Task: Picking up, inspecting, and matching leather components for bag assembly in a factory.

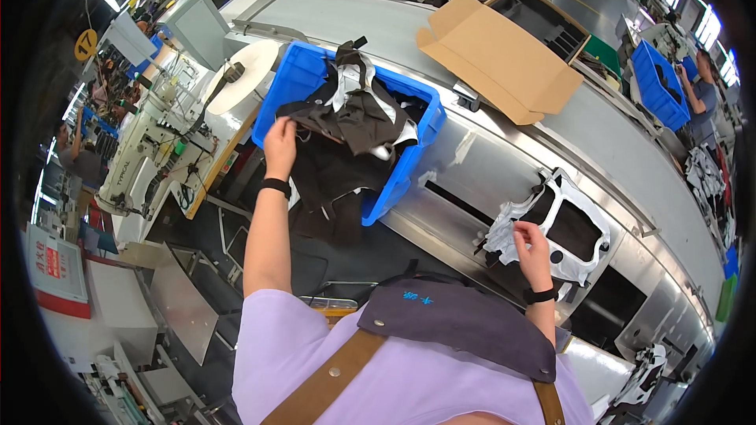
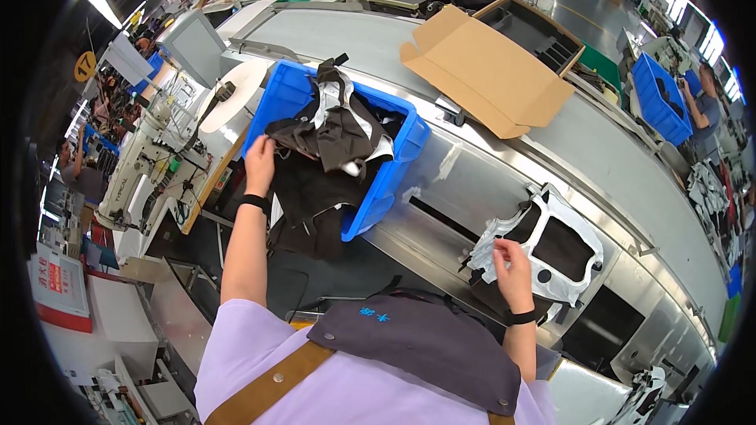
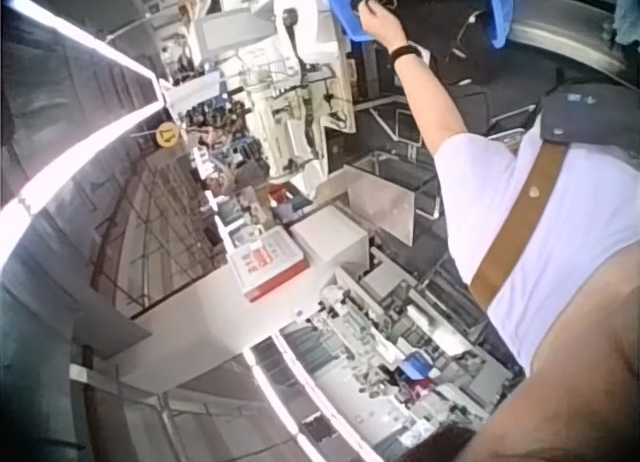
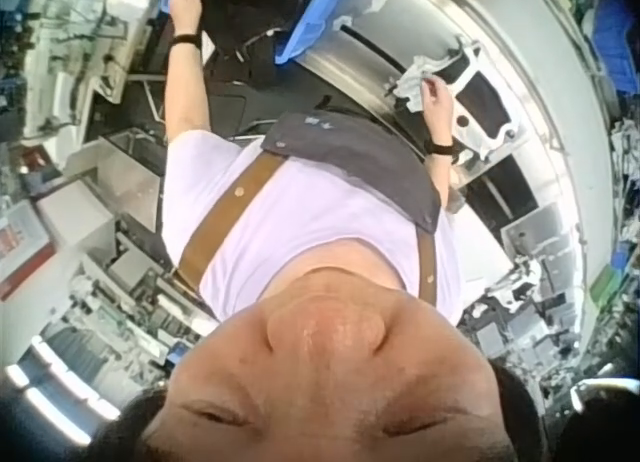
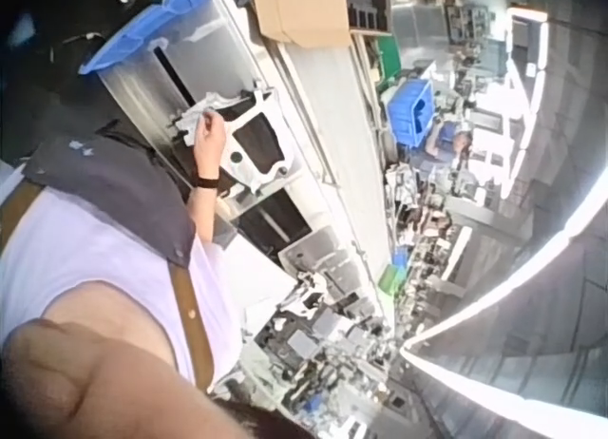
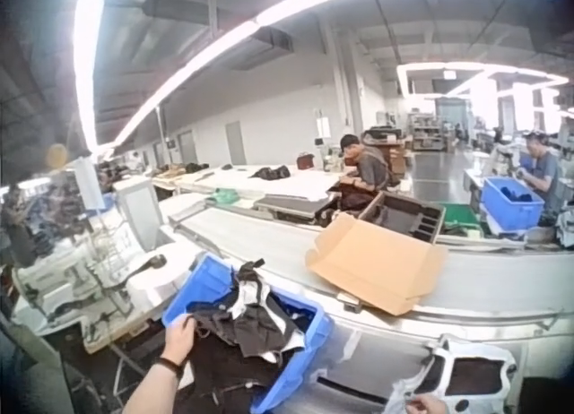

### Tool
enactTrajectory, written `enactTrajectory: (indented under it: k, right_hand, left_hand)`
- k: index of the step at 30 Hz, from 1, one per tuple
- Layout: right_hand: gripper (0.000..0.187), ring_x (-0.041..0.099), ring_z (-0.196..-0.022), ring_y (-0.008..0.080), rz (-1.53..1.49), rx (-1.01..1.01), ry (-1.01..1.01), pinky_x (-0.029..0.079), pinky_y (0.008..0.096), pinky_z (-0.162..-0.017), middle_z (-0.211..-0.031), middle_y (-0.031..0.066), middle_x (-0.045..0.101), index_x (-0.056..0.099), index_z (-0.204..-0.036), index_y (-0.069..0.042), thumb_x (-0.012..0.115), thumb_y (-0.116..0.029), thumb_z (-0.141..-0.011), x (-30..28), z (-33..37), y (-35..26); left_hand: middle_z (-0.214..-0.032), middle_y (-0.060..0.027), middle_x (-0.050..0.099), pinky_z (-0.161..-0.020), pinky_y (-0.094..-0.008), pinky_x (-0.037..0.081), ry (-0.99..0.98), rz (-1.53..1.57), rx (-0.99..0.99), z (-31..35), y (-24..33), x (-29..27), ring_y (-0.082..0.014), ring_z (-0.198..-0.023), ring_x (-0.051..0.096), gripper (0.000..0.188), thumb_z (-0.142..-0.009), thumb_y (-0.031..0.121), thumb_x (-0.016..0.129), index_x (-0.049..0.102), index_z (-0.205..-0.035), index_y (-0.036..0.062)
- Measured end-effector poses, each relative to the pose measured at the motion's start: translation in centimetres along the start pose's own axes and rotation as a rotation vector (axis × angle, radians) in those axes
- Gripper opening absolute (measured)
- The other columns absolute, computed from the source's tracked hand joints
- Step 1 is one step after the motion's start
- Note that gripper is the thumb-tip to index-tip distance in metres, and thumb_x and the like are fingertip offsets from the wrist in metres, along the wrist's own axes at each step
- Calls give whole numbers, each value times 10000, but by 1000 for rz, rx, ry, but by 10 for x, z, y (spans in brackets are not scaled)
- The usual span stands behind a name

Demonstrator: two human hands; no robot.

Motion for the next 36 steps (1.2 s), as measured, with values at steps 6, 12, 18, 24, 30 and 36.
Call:
enactTrajectory:
  k: [6,12,18,24,30,36]
  right_hand:
    - [196,654,-849,179,-170,-65,-369,524,292,-768,-950,107,663,627,-1087,-1,613,-72,-904,82,-18,-49]
    - [356,641,-929,186,-351,-216,-618,515,301,-828,-1073,111,648,538,-1249,-16,619,-118,-918,138,-60,-137]
    - [578,566,-1167,227,-399,-320,-605,476,352,-948,-1307,146,556,377,-1428,-57,633,-178,-924,150,-92,-191]
    - [899,395,-1352,376,-409,-256,-607,376,437,-1075,-1490,265,339,103,-1544,-102,688,-295,-890,174,-124,-200]
    - [886,496,-1255,275,-576,-100,-741,435,370,-1016,-1428,193,428,140,-1542,-121,720,-178,-875,190,-141,-195]
    - [359,579,-1044,145,-874,-148,-325,455,311,-954,-1139,72,615,572,-1163,17,701,-188,-898,144,-138,-203]
  left_hand:
    - [-714,-133,580,-646,-331,433,101,-80,11,-61,64,-27,-187,-664,510,247,-958,210,555,579,-914,-32]
    - [-659,16,486,-567,-269,356,243,383,31,-110,126,-63,-73,-626,392,292,-983,228,557,561,-802,-1]
    - [-823,48,562,-652,-219,375,212,526,151,-119,186,-101,-39,-738,452,194,-985,204,580,637,-945,23]
    - [-950,11,658,-715,-195,448,317,514,239,-142,256,-173,-48,-811,570,227,-984,200,579,658,-1104,24]
    - [-858,50,630,-630,-170,381,24,561,206,-151,295,-139,-7,-719,488,232,-976,242,592,666,-1014,26]
    - [-914,39,630,-723,-197,407,-200,753,111,-120,314,-63,-31,-790,505,267,-997,240,556,644,-1082,3]
Point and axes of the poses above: each hand's wrist, its own z-axis away from the middle knuckle, its own x-axis out of the palm, y = z × x, the point moved 5 cm from there along -z, towards the middle knuckle
